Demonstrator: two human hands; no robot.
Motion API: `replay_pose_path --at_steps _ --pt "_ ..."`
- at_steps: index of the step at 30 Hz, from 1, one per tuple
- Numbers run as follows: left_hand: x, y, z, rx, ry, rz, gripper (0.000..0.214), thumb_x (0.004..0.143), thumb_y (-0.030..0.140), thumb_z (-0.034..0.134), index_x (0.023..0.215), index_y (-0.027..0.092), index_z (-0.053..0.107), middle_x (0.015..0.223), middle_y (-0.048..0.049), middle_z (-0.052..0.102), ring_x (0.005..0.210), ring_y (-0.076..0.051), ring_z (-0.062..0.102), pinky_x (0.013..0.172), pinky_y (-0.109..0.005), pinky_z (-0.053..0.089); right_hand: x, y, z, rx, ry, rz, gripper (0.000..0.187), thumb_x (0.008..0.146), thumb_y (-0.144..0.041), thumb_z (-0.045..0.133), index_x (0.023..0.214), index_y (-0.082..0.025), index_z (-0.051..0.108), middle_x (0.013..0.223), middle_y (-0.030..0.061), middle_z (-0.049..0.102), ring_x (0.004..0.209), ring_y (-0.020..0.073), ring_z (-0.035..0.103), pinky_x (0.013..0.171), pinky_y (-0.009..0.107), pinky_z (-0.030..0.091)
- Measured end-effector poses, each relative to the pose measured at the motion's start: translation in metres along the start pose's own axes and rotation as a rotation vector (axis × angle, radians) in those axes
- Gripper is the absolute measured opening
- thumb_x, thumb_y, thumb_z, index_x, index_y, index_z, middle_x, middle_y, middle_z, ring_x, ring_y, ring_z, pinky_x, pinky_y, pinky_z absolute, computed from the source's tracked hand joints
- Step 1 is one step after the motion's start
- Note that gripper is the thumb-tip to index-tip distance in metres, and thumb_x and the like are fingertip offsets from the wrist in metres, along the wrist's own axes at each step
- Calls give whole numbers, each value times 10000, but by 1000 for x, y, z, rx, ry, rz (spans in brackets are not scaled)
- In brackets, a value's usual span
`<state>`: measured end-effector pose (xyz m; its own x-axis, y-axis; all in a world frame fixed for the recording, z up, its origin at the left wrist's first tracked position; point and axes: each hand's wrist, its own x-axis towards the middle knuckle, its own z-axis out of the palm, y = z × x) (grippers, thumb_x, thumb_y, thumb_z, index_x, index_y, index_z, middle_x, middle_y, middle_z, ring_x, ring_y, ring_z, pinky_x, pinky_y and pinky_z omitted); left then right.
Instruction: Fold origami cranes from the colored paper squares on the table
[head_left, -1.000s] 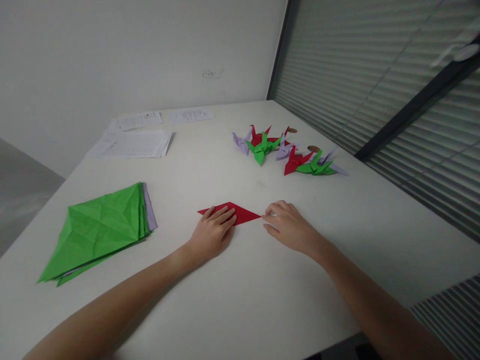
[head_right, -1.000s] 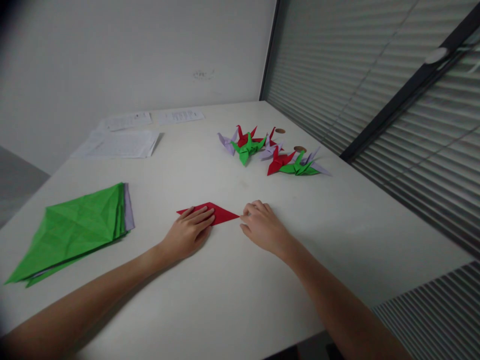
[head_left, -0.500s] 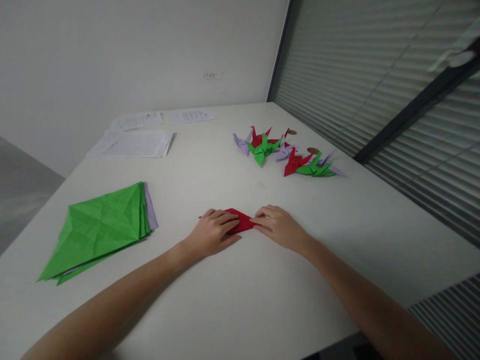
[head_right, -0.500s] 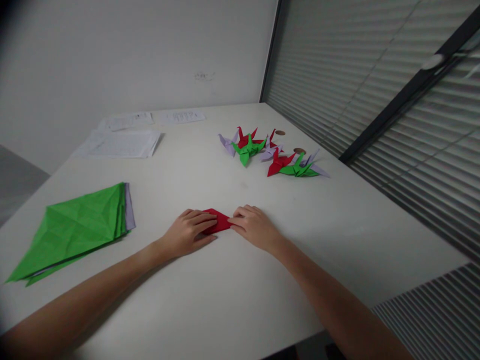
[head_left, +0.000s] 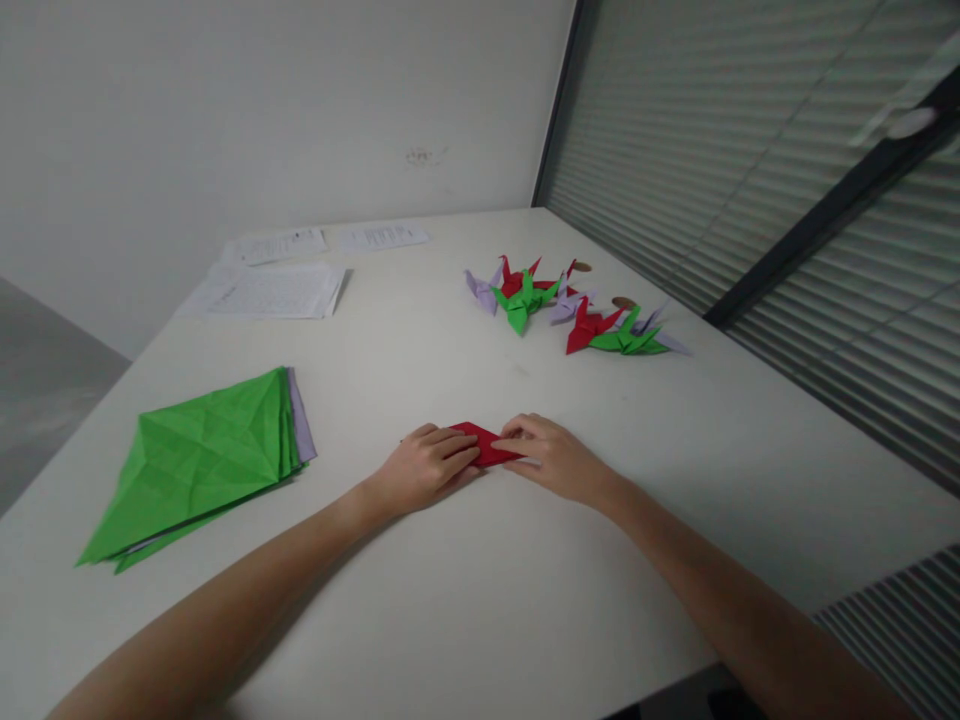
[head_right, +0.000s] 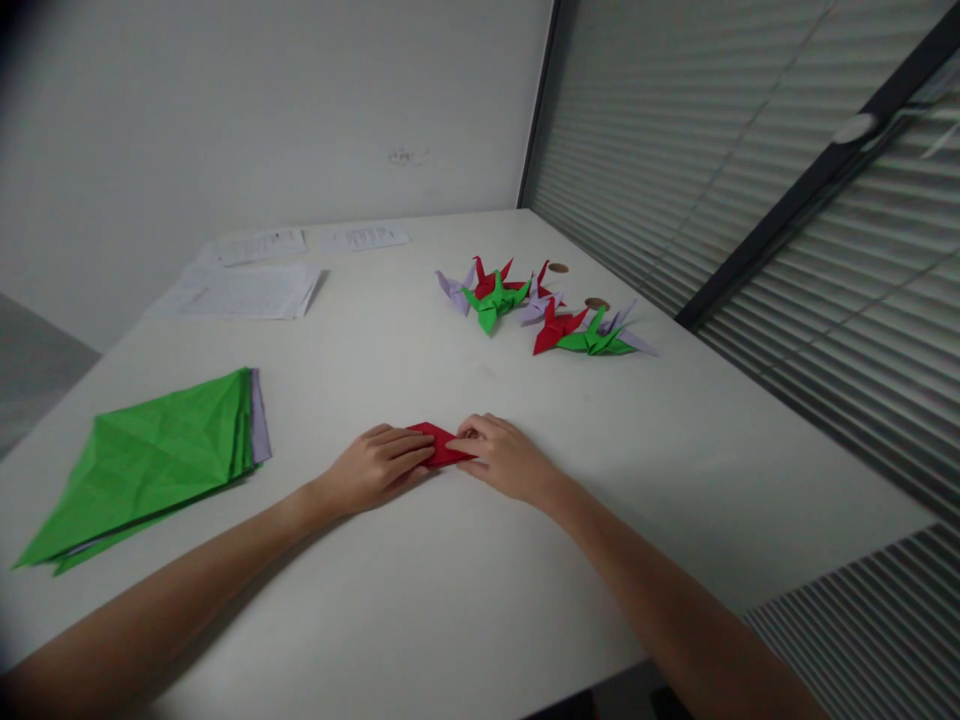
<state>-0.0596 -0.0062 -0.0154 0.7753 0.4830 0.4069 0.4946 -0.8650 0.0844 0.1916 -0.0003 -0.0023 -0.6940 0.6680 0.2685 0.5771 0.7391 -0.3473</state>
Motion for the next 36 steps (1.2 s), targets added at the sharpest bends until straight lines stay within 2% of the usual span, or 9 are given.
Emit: replay_pose_path --at_steps 4,9,14,17,20,23,27,32,36 --pt "0 1 1 -24 4 14 386 974 428 473 1210 148 595 1178 -138 684 1046 -248 663 818 -369 516 0 5 3 18 66 -26 170 927 -200 570 988 -195 729 931 71 656 849 185 606 783 334 517" --pt "0 -1 0 -81 68 -63 292 993 241 438 1205 136 608 990 -113 736 855 -201 695 757 -326 501 1 2 -1 101 213 -35 189 946 -261 548 950 -204 729 864 70 657 805 181 609 731 319 513" --pt "6 2 -15 -537 -56 -391 239 955 242 488 1027 153 698 817 -33 726 665 -132 637 621 -233 466 3 -5 -6 277 316 50 214 950 -291 544 877 -199 723 776 51 671 710 160 617 656 283 494" --pt "10 2 -18 -842 -188 -519 271 935 322 526 1050 138 689 818 -31 721 649 -132 631 555 -212 460 3 -4 -6 326 267 176 218 937 -292 561 821 -191 716 750 39 679 684 152 621 627 265 477" --pt "10 2 -16 -748 -48 -573 334 937 342 520 1193 161 634 1017 -84 718 807 -174 671 694 -281 534 3 1 0 299 149 261 210 924 -265 570 796 -189 718 737 32 684 673 150 622 634 263 470" --pt "9 5 -15 -410 106 -397 358 917 377 573 1215 185 624 1160 -120 655 1020 -230 625 887 -387 512 2 6 7 210 64 308 195 917 -207 564 815 -190 729 779 43 701 709 162 634 684 283 470" --pt "7 11 -12 -244 -33 -47 262 922 383 585 1067 191 688 1087 -97 658 979 -219 617 866 -381 494 1 8 11 55 27 309 176 914 -175 572 847 -195 733 816 53 709 765 188 626 735 320 452" --pt "3 8 -2 -163 -93 -41 214 958 317 536 994 192 706 1035 -77 671 955 -203 633 847 -363 499 0 3 2 -131 240 201 111 898 -245 631 915 -218 737 896 69 710 877 229 568 793 385 393" --pt "1 5 7 -160 -6 -66 223 973 263 501 968 164 701 998 -78 673 911 -191 640 838 -350 524 2 -8 0 11 154 12 130 902 -274 631 960 -214 730 873 56 679 863 205 567 809 373 424"
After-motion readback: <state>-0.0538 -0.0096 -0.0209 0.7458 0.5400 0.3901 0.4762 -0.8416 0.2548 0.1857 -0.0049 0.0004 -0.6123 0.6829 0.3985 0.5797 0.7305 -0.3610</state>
